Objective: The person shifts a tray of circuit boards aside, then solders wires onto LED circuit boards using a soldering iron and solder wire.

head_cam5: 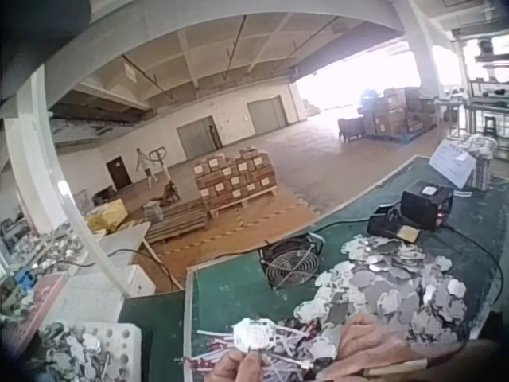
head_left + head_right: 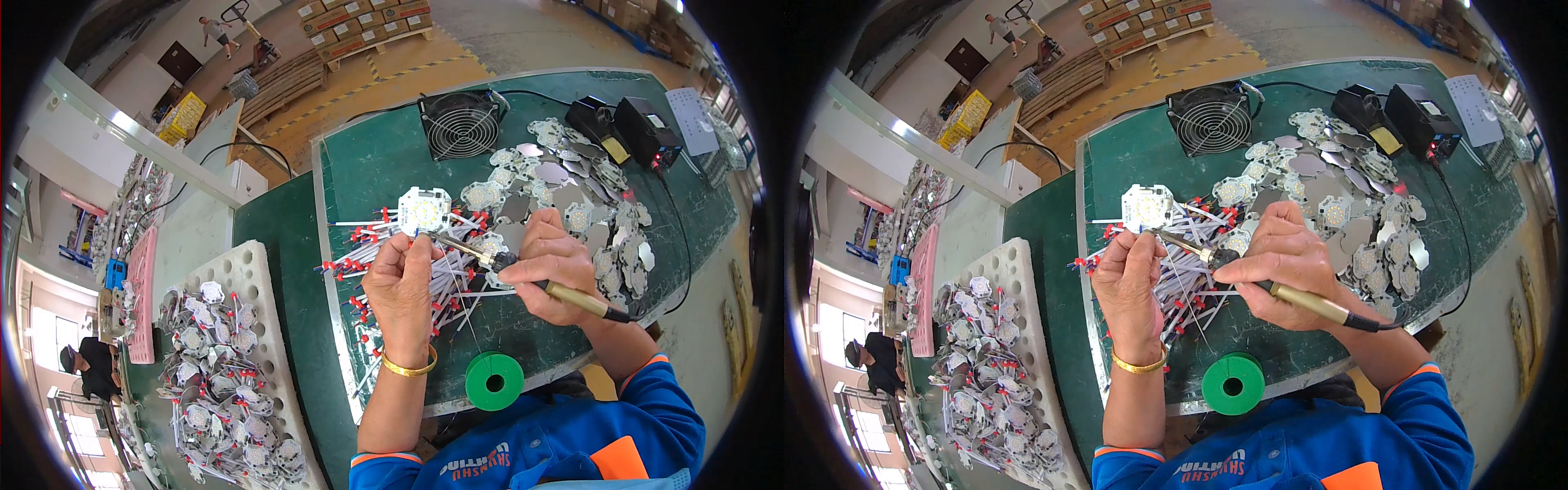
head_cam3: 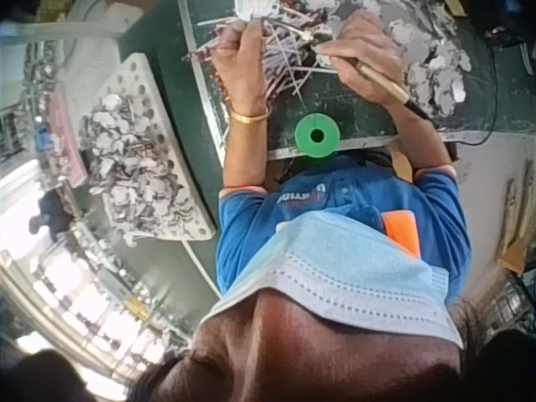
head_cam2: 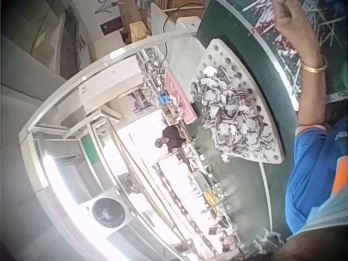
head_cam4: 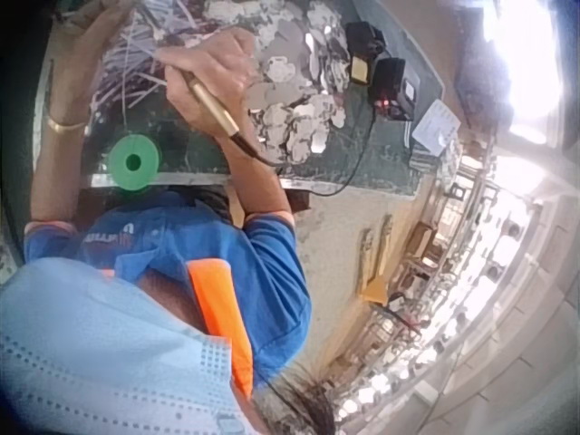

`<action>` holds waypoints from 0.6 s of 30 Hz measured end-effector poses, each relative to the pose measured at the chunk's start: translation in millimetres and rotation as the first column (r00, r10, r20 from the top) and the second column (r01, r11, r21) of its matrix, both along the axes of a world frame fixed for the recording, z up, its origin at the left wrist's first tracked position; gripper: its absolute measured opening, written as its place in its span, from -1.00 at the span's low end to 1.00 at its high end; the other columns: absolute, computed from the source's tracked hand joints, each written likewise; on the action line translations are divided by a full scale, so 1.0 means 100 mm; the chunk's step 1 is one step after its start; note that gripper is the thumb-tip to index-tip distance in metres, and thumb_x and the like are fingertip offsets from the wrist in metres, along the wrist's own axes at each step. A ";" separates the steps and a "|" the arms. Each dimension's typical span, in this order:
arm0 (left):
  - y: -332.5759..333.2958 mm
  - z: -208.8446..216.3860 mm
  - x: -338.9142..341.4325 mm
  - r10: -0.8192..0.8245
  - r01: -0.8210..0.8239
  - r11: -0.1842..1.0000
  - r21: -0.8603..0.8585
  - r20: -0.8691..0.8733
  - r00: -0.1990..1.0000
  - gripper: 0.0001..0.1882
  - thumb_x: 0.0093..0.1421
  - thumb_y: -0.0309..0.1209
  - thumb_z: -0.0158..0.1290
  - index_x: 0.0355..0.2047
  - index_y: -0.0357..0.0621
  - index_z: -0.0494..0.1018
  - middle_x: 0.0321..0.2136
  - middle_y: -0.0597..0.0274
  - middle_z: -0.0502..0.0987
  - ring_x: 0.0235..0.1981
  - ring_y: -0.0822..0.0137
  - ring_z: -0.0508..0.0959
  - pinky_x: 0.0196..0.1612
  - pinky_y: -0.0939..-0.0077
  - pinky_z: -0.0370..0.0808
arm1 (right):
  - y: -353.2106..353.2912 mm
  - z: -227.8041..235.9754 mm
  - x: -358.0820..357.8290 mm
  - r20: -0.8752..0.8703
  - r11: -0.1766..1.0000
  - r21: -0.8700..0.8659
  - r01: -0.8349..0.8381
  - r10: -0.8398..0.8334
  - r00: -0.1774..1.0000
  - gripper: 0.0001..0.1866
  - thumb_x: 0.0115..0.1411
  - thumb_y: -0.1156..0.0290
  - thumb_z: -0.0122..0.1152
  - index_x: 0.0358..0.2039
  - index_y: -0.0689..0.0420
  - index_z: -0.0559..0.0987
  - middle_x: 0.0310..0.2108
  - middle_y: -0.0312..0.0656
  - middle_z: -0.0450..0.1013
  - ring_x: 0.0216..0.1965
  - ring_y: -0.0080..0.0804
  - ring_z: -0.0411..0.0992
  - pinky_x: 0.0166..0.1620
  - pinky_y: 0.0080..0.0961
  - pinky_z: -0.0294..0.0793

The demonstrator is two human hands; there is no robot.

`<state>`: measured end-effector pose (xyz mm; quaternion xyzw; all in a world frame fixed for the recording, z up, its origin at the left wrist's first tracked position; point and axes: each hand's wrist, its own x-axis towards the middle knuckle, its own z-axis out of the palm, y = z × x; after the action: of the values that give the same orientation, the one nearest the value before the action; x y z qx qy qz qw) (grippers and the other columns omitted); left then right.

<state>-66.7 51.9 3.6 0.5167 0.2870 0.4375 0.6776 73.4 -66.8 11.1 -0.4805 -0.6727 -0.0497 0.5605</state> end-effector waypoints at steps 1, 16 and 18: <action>0.00 -0.01 0.01 0.014 -0.014 1.000 0.002 0.013 1.000 -0.88 0.11 -0.56 0.00 -0.57 -0.25 0.41 -0.62 0.30 0.44 -0.69 0.68 0.20 -0.63 0.79 0.09 | 0.00 0.01 -0.01 0.059 1.000 -0.002 0.001 -0.001 0.998 -0.70 -0.29 0.66 0.16 -0.43 0.14 0.57 -0.69 -0.32 0.35 -0.63 -0.44 0.30 -0.35 -0.47 0.20; 0.00 -0.09 -0.01 -0.054 0.057 0.995 -0.082 0.033 0.998 -0.86 0.10 -0.53 0.00 -0.59 -0.21 0.39 -0.65 0.37 0.41 -0.72 0.69 0.16 -0.66 0.77 0.04 | -0.10 -0.08 0.04 -0.142 0.997 0.040 -0.069 0.074 0.987 -0.75 -0.22 0.64 0.14 -0.41 0.21 0.55 -0.67 -0.29 0.34 -0.63 -0.42 0.28 -0.36 -0.44 0.19; -0.01 -0.11 0.00 -0.051 0.051 0.999 -0.018 -0.034 0.998 -0.87 0.11 -0.51 0.01 -0.58 -0.23 0.40 -0.66 0.40 0.41 -0.69 0.71 0.19 -0.63 0.78 0.08 | -0.11 -0.08 0.07 -0.140 0.997 0.052 -0.061 0.068 0.988 -0.73 -0.22 0.64 0.13 -0.40 0.21 0.54 -0.67 -0.29 0.34 -0.63 -0.41 0.28 -0.37 -0.44 0.19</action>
<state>-66.6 51.3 -7.8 0.5254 0.2893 0.4085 0.6880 80.0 -77.8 2.9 -0.4473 -0.6451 -0.0134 0.6193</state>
